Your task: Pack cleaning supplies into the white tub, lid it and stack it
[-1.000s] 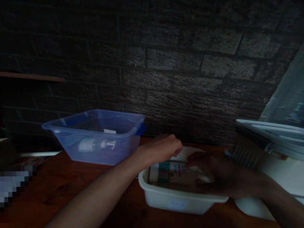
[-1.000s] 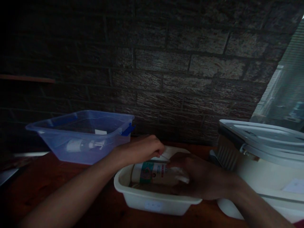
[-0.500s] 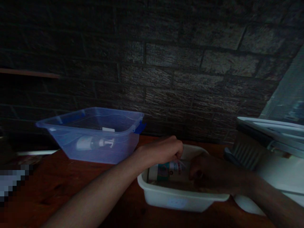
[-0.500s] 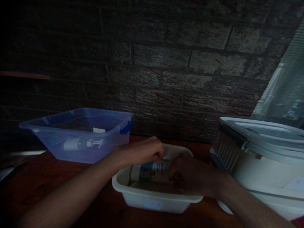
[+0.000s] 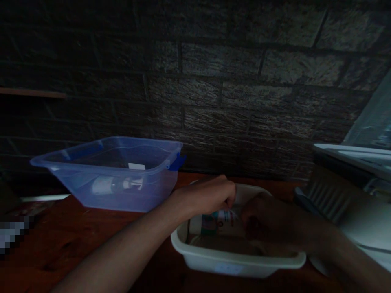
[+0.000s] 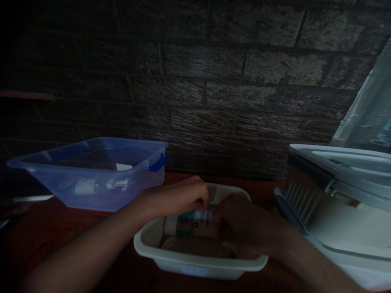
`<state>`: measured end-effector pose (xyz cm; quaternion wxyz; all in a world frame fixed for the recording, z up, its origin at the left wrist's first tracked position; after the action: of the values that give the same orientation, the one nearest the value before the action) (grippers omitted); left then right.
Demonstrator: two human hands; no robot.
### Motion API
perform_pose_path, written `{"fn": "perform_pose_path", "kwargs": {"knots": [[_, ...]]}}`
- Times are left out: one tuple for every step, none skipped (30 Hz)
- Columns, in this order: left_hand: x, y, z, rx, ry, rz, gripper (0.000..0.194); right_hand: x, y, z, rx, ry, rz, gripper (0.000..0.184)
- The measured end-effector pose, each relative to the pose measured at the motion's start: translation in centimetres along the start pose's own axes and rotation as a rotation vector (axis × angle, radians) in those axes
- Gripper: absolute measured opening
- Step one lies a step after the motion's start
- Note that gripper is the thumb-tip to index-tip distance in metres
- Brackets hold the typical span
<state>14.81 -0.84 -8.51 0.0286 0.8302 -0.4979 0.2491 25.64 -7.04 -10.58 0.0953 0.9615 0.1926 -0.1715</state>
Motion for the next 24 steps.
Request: {"fn": "perform_pose_path", "kwargs": {"knots": [[0.0,0.1,0.0,-0.003,-0.006,-0.004,0.023,0.2,0.0,0.3,0.015,-0.001,0.018,0.016],[0.0,0.1,0.0,-0.007,-0.014,-0.008,0.024,0.5,0.0,0.5,0.040,0.003,0.030,0.016],[0.1,0.2,-0.1,-0.014,-0.022,-0.014,0.024,0.8,0.0,0.7,0.064,0.014,0.036,0.016],[0.1,0.2,-0.1,-0.023,-0.029,-0.021,0.024,1.2,0.0,0.9,0.085,0.024,0.041,0.016],[0.2,0.3,-0.1,-0.032,-0.039,-0.028,0.024,1.5,0.0,1.1,0.097,0.030,0.043,0.016],[0.2,0.4,-0.1,-0.040,-0.053,-0.033,0.025,1.7,0.1,1.2,0.104,0.032,0.041,0.016],[0.2,0.4,0.0,-0.050,-0.070,-0.035,0.025,1.8,0.1,1.3,0.115,0.027,0.031,0.016],[0.2,0.5,0.0,-0.056,-0.086,-0.035,0.025,1.6,0.2,1.2,0.124,0.010,0.009,0.017],[0.2,0.5,0.0,-0.047,-0.095,-0.032,0.025,1.3,0.3,1.0,0.140,-0.014,-0.022,0.017],[0.3,0.5,-0.1,-0.027,-0.095,-0.026,0.024,0.8,0.4,0.6,0.170,-0.042,-0.054,0.016],[0.3,0.5,-0.2,-0.008,-0.089,-0.020,0.023,0.3,0.6,0.1,0.210,-0.067,-0.082,0.014],[0.4,0.6,-0.3,0.004,-0.082,-0.014,0.022,-0.1,0.8,-0.5,0.257,-0.089,-0.098,0.012],[0.4,0.6,-0.3,0.008,-0.075,-0.012,0.021,-0.3,1.0,-1.0,0.303,-0.103,-0.103,0.011],[0.4,0.6,-0.3,0.004,-0.072,-0.015,0.021,-0.4,1.2,-1.4,0.344,-0.111,-0.093,0.011],[0.4,0.6,-0.2,-0.014,-0.075,-0.022,0.021,-0.4,1.3,-1.7,0.370,-0.118,-0.074,0.011],[0.3,0.6,0.0,-0.031,-0.080,-0.031,0.021,-0.3,1.3,-1.8,0.377,-0.128,-0.057,0.012],[0.3,0.6,0.0,-0.036,-0.081,-0.039,0.020,-0.2,1.2,-1.7,0.366,-0.141,-0.044,0.015],[0.3,0.6,-0.1,-0.031,-0.080,-0.043,0.020,-0.1,1.0,-1.4,0.337,-0.154,-0.043,0.018],[0.3,0.6,-0.1,-0.030,-0.082,-0.045,0.021,0.0,0.8,-1.0,0.306,-0.162,-0.050,0.020],[0.4,0.6,-0.1,-0.034,-0.088,-0.044,0.021,0.0,0.6,-0.7,0.272,-0.160,-0.061,0.022],[0.4,0.6,0.0,-0.040,-0.097,-0.044,0.022,0.1,0.5,-0.3,0.242,-0.147,-0.072,0.025],[0.4,0.6,0.0,-0.046,-0.107,-0.045,0.022,0.2,0.3,0.0,0.217,-0.125,-0.077,0.026],[0.5,0.6,0.0,-0.054,-0.116,-0.047,0.023,0.3,0.2,0.2,0.200,-0.097,-0.072,0.026],[0.5,0.5,0.0,-0.055,-0.121,-0.045,0.023,0.5,0.1,0.4,0.188,-0.070,-0.062,0.026]]}}
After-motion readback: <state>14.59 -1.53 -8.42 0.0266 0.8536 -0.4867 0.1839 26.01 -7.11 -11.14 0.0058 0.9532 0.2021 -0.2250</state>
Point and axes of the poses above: each hand's wrist, its own y-axis away from the middle knuckle, its own z-axis out of the palm, x = y × z, the point moved 8 cm from there along -y, towards the middle knuckle, and after that the axes turned 3 degrees about x, right-handed, at the moved point
